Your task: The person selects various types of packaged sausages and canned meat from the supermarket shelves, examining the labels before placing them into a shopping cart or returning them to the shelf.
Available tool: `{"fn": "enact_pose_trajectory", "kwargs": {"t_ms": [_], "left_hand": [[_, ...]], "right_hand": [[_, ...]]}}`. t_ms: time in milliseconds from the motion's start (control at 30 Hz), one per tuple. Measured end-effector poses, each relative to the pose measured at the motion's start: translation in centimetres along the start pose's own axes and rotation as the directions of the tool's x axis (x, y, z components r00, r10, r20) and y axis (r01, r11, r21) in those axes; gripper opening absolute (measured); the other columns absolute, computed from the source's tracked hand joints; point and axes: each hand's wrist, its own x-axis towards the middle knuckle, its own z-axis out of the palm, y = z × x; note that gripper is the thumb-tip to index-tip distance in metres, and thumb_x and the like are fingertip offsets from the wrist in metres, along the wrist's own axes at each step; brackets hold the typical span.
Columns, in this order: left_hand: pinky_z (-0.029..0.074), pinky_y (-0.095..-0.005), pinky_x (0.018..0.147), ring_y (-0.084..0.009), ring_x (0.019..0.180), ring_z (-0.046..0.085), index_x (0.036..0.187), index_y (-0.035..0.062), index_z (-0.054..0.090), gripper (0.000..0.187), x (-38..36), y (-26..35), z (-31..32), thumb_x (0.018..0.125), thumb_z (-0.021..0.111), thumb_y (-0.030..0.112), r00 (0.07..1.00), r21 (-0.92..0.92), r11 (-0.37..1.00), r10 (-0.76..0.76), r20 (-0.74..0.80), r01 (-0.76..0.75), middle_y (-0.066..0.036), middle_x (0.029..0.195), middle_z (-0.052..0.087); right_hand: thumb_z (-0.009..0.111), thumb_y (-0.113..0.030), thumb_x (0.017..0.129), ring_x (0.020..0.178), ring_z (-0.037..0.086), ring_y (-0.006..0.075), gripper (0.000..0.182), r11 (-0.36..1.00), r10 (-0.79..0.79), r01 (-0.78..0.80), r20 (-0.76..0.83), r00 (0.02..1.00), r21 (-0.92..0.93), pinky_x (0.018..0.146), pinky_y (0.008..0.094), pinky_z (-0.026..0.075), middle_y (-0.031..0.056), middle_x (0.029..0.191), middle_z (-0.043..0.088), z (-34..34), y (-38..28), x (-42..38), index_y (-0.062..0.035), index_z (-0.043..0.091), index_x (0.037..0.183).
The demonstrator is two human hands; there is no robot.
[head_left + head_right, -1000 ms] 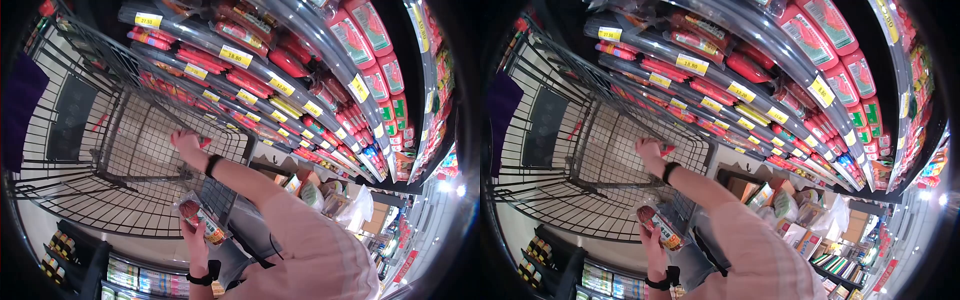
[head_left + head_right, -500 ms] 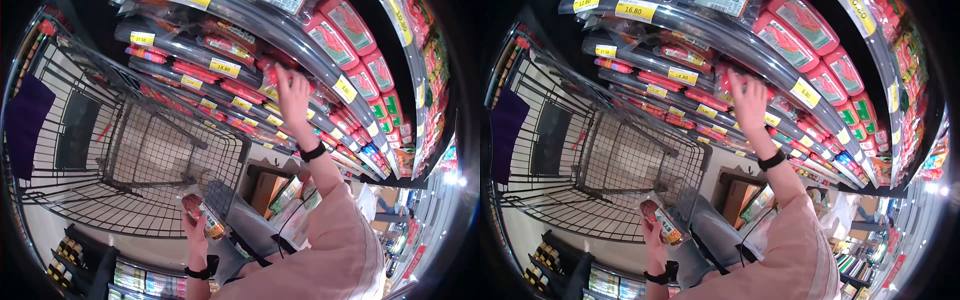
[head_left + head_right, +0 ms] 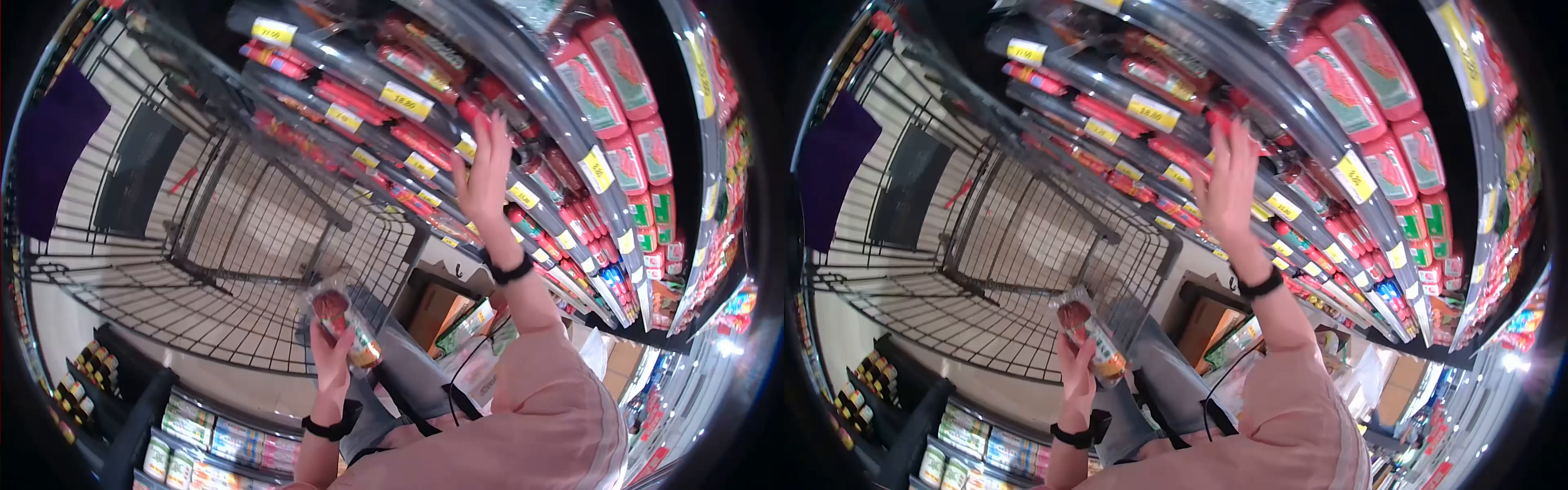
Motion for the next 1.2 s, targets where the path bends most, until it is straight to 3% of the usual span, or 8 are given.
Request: {"fn": "enact_pose_trajectory", "kwargs": {"t_ms": [133,233,500,567,700,900,967,1200], "left_hand": [[0.038,-0.0240,0.083,-0.0111,0.098,0.046,0.124,0.0064,0.032,0.047,1.6,1.0,1.5,0.082,0.051,-0.001,0.997,-0.169,0.983,0.072,0.018,-0.067,-0.004,0.110,0.045],[0.032,-0.0266,0.093,-0.0143,0.107,0.043,0.128,0.0077,0.030,0.040,2.0,2.0,2.5,0.090,0.045,0.011,0.988,-0.213,0.974,0.101,0.120,-0.074,-0.007,0.120,0.043],[0.017,-0.0355,0.104,-0.0243,0.128,0.024,0.135,0.0012,0.019,0.086,1.5,3.8,3.0,0.081,0.015,0.068,0.944,-0.249,0.968,0.106,0.312,-0.027,-0.015,0.137,0.028],[0.016,-0.0366,0.105,-0.0253,0.130,0.021,0.133,0.0000,0.024,0.083,1.2,4.4,2.7,0.083,0.017,0.065,0.877,0.054,0.985,0.122,0.464,-0.166,-0.016,0.138,0.026],[0.029,-0.0369,0.097,-0.0268,0.114,0.044,0.126,-0.0011,0.035,0.076,2.4,4.7,0.1,0.085,0.018,0.062,0.905,0.219,0.973,-0.032,0.425,-0.069,-0.019,0.122,0.047],[0.037,-0.0347,0.088,-0.0239,0.100,0.053,0.116,-0.0003,0.042,0.071,1.6,3.2,-3.2,0.088,0.012,0.057,0.962,0.166,0.986,-0.029,0.270,-0.017,-0.017,0.110,0.055],[0.038,-0.0342,0.086,-0.0233,0.098,0.054,0.117,0.0000,0.042,0.071,1.5,2.4,-3.5,0.088,0.011,0.057,0.967,0.133,0.991,-0.036,0.251,0.003,-0.016,0.108,0.056],[0.039,-0.0326,0.085,-0.0220,0.096,0.054,0.116,0.0010,0.043,0.066,1.9,1.9,-3.4,0.090,0.013,0.053,0.973,0.241,0.970,-0.021,0.229,-0.035,-0.015,0.104,0.057]], "right_hand": [[0.058,-0.024,0.079,0.119,0.037,0.0342,0.062,0.676,-0.105,-0.391,0.607,0.788,0.625,0.096,0.0369,0.034,0.0217,0.129,0.035,-2.9,-8.8,-7.5,-0.0006,0.029,0.129],[0.063,-0.032,0.074,0.113,0.044,0.0337,0.074,0.431,-0.177,-0.789,0.899,0.401,0.437,0.091,0.0358,0.040,0.0215,0.123,0.040,-4.2,-12.9,-9.3,-0.0023,0.025,0.130],[0.070,-0.030,0.068,0.069,0.059,0.0347,0.068,0.712,0.011,-0.568,0.803,0.596,0.412,0.062,0.0382,0.048,0.0172,0.081,0.058,-2.7,-14.1,-6.4,-0.0029,0.034,0.119],[0.070,-0.025,0.069,0.068,0.057,0.0334,0.064,0.859,0.020,-0.252,0.463,0.886,0.446,0.059,0.0384,0.047,0.0162,0.086,0.056,-1.9,-12.3,-3.8,-0.0032,0.036,0.119],[0.069,-0.021,0.068,0.074,0.057,0.0281,0.062,0.984,-0.176,0.176,0.063,0.982,0.006,0.063,0.0400,0.046,0.0125,0.092,0.053,0.0,-6.6,6.1,-0.0058,0.038,0.119],[0.056,-0.033,0.081,0.091,0.053,0.0373,0.045,0.939,-0.149,0.145,0.011,0.989,-0.313,0.078,0.0431,0.042,0.0232,0.102,0.054,3.3,-0.3,14.2,-0.0015,0.046,0.112],[0.050,-0.035,0.084,0.092,0.052,0.0394,0.043,0.980,0.147,-0.121,0.163,0.976,-0.157,0.081,0.0452,0.040,0.0236,0.104,0.052,4.8,0.5,16.1,-0.0012,0.048,0.112],[0.041,-0.046,0.086,0.097,0.051,0.0374,0.050,0.993,-0.058,0.065,0.064,0.996,-0.104,0.086,0.0433,0.038,0.0221,0.106,0.054,5.3,0.2,16.4,-0.0033,0.053,0.110]]}}
